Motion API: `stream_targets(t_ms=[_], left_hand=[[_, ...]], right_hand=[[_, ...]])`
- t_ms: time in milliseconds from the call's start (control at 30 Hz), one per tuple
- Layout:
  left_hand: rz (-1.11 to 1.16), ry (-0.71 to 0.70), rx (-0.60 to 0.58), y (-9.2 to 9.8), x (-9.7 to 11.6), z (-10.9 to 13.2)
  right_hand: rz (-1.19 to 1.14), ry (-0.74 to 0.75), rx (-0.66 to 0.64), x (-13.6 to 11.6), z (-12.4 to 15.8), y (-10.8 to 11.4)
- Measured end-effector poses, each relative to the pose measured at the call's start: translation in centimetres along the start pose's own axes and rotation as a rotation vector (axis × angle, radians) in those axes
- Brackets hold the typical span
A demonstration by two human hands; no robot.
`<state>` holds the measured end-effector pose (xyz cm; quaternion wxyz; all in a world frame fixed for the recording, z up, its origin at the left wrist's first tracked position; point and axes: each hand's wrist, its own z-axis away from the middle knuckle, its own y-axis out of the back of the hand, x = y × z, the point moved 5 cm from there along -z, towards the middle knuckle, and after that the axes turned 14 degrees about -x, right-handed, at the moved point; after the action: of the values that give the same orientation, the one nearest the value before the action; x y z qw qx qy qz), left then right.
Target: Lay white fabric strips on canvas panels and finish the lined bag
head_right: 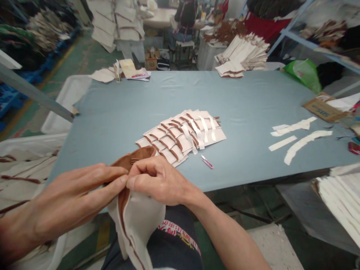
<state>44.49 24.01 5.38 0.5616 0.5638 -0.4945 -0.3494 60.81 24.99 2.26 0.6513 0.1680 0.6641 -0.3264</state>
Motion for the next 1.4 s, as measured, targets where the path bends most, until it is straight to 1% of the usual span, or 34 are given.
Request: stream_targets(t_ms=[67, 167, 267, 333, 367, 533, 700, 833, 967, 1033, 1100, 1233, 1300, 1400], left_hand=[[0.022, 0.016, 0.005, -0.1, 0.1, -0.1], [0.174, 0.058, 0.083, 0.3, 0.3, -0.4], [0.314, 0.207, 0.171, 0.9, 0.2, -0.6], [0.356, 0.300, 0.197, 1.1, 0.1, -0.7], [0.375, 0.313, 0.196, 1.2, 0.1, -0.8], [0.431, 0.238, 0.143, 0.9, 0.4, -1.3], [0.518, 0.199, 0.151, 0.5, 0.0, -1.0], [0.561, 0.132, 0.140, -0.4, -0.5, -0.9], [0.534, 0.068, 0.222, -1.0, -0.6, -1.0], [0.577, 0.083, 0.249, -1.2, -0.8, -1.1], [0.686, 0.129, 0.255, -1.4, -1.0, -1.2], [1.060, 0.225, 0.254, -2.7, -1.4, -1.5], [1.182, 0.246, 0.306, -3.6, -1.6, -1.8], [1.226, 0.271, 0.442, -5.1, -1.8, -2.7]], right_hand=[[0.005, -0.002, 0.009, -0.1, 0.0, -0.1], [0.094, 0.016, 0.027, -0.7, 0.3, -0.4], [0.264, 0.061, 0.080, -1.6, 0.9, -0.7], [0.369, 0.074, 0.130, -2.1, 1.3, -0.7], [0.412, 0.075, 0.144, -2.2, 1.5, -0.8], [0.532, 0.124, 0.162, -2.2, 2.0, -1.0], [0.563, 0.138, 0.192, -1.9, 2.0, -1.3], [0.506, 0.134, 0.194, -1.5, 2.0, -1.7], [0.393, 0.131, 0.185, -0.7, 1.7, -1.9], [0.369, 0.167, 0.190, -0.6, 1.5, -1.9], [0.382, 0.214, 0.202, -0.6, 1.4, -1.9], [0.437, 0.314, 0.250, -0.7, 1.4, -2.1], [0.433, 0.364, 0.277, -0.7, 1.3, -2.4], [0.379, 0.440, 0.297, -0.6, 1.0, -2.8]])
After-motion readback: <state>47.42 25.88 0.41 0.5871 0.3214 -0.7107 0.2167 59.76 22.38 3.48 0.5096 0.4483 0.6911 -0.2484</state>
